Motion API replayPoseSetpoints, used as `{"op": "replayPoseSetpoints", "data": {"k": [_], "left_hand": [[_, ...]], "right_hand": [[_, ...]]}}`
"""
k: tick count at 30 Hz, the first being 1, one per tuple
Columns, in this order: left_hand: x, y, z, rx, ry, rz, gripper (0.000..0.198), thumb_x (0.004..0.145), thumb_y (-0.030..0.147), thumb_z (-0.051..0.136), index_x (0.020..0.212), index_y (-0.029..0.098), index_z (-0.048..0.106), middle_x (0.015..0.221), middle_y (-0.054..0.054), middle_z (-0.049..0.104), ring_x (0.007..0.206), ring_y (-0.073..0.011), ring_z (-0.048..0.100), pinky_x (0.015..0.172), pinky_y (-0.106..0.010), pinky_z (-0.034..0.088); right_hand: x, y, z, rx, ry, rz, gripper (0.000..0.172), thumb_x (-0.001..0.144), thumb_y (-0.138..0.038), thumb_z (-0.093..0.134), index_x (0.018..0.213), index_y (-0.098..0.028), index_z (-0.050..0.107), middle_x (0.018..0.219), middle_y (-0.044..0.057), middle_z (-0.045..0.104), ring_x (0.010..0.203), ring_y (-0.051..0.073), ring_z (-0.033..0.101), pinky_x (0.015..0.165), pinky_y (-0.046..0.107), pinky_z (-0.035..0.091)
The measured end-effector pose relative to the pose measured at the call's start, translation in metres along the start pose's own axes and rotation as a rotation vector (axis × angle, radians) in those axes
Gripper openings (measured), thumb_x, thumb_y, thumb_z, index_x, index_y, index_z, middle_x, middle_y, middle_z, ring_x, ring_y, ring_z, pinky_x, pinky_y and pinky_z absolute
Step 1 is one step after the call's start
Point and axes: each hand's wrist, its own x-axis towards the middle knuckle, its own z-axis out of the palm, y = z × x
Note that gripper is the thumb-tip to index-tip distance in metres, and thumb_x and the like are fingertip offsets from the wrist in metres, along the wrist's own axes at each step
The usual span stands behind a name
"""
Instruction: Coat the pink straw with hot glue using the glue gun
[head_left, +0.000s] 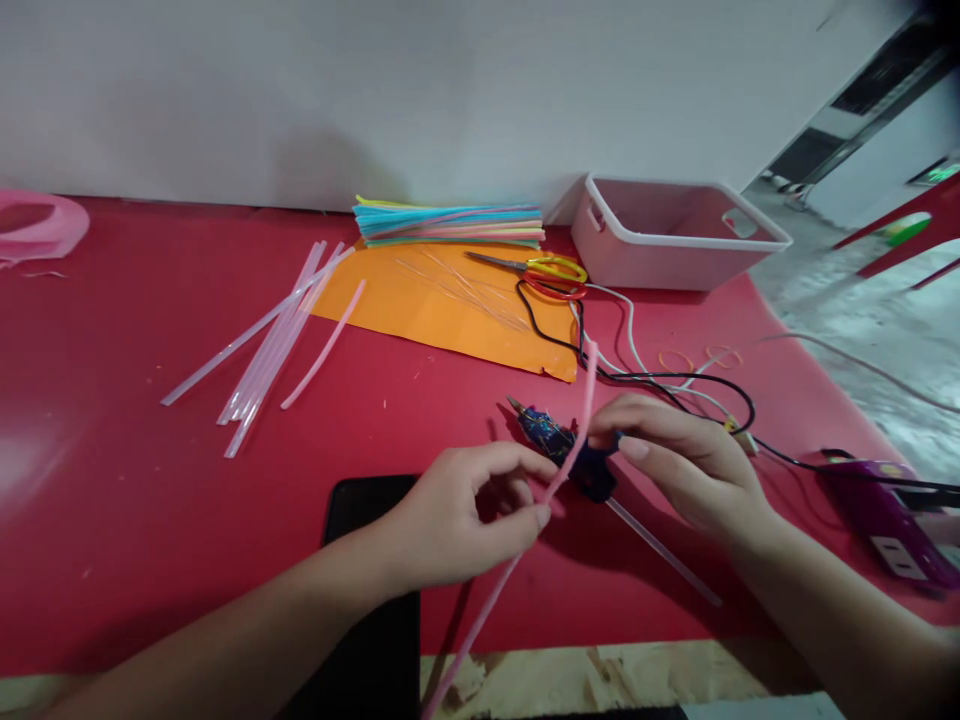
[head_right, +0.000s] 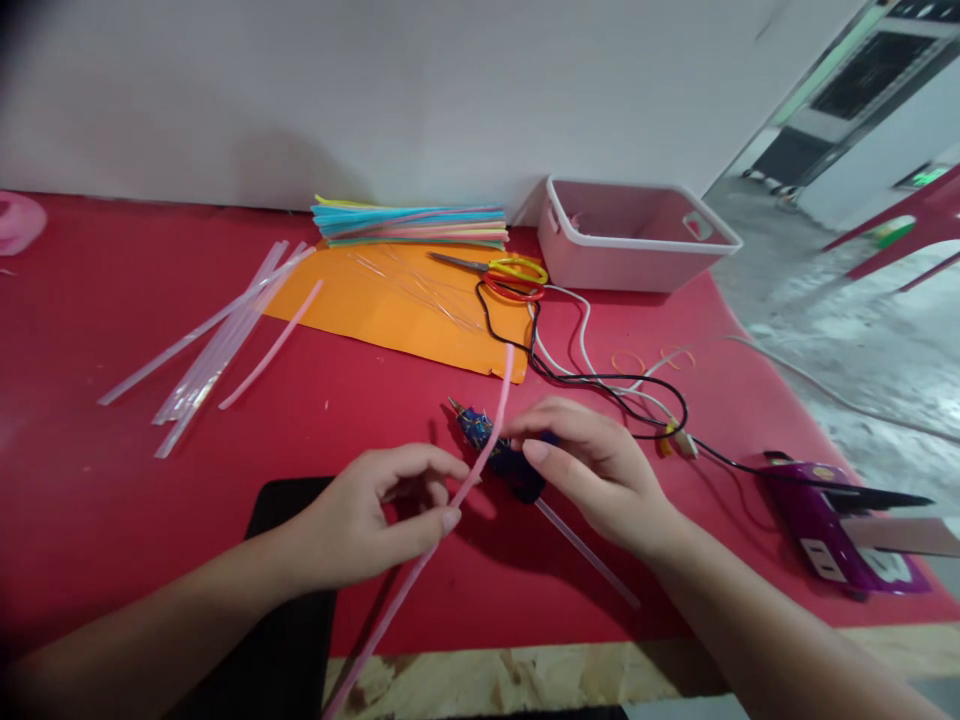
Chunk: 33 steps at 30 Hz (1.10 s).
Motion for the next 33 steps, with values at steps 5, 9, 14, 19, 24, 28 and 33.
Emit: {"op": "replayPoseSetpoints", "data": {"k": [5,9,14,19,24,28,33], "left_hand": [[-0.002,-0.003,0.001,0.09,-0.094,0.063,0.027,0.085,0.022,0.068,0.109,0.011,0.074,0.078,-0.004,0.069,0.069,-0.0127,0.062,0.061,-0.021,0.047],[-0.003,0.0,0.0,0.142,-0.132,0.147,0.023,0.085,0.021,0.067,0.104,0.01,0.075,0.083,-0.006,0.071,0.072,-0.0139,0.063,0.067,-0.023,0.052],[-0.003,0.006,0.0,0.096,-0.07,0.137,0.026,0.088,0.03,0.069,0.102,0.009,0.075,0.09,-0.01,0.071,0.078,-0.0168,0.067,0.07,-0.026,0.055],[-0.002,0.006,0.002,0.037,-0.042,0.079,0.023,0.085,0.029,0.072,0.095,0.009,0.075,0.082,-0.007,0.071,0.073,-0.0144,0.064,0.068,-0.024,0.052],[-0.001,0.003,0.003,0.046,-0.032,0.059,0.02,0.082,0.029,0.073,0.085,0.01,0.076,0.073,-0.004,0.067,0.062,-0.0108,0.055,0.058,-0.022,0.043],[0.001,0.0,0.002,-0.048,-0.008,-0.024,0.019,0.081,0.028,0.075,0.086,0.01,0.076,0.077,-0.004,0.07,0.067,-0.0117,0.059,0.064,-0.023,0.046],[0.005,0.0,-0.004,-0.221,0.108,-0.039,0.016,0.078,0.027,0.081,0.084,0.014,0.075,0.075,0.001,0.067,0.066,-0.0081,0.056,0.064,-0.02,0.043]], "right_hand": [[-0.005,-0.002,0.011,0.376,0.044,0.216,0.025,0.093,-0.049,0.072,0.102,-0.027,0.08,0.083,0.006,0.077,0.064,0.018,0.067,0.056,0.03,0.059],[-0.003,0.0,0.014,0.497,0.094,0.219,0.02,0.084,-0.044,0.084,0.091,-0.025,0.081,0.072,0.002,0.074,0.06,0.014,0.064,0.053,0.026,0.056],[-0.001,-0.002,0.018,0.536,0.097,0.225,0.021,0.08,-0.042,0.087,0.085,-0.023,0.082,0.07,0.003,0.076,0.056,0.014,0.063,0.05,0.026,0.055],[0.0,-0.005,0.023,0.57,0.119,0.23,0.019,0.079,-0.039,0.089,0.081,-0.022,0.081,0.064,0.002,0.073,0.054,0.013,0.062,0.048,0.023,0.053],[-0.003,-0.005,0.028,0.559,0.131,0.24,0.02,0.079,-0.041,0.088,0.079,-0.022,0.08,0.061,0.001,0.071,0.051,0.012,0.061,0.046,0.023,0.052],[-0.002,-0.004,0.017,0.347,0.124,0.174,0.021,0.088,-0.047,0.079,0.09,-0.026,0.082,0.073,0.003,0.078,0.059,0.016,0.069,0.053,0.026,0.057],[0.007,0.007,-0.004,-0.304,0.076,-0.001,0.022,0.097,-0.042,0.066,0.1,-0.024,0.079,0.094,0.009,0.081,0.086,0.026,0.076,0.078,0.039,0.06]]}}
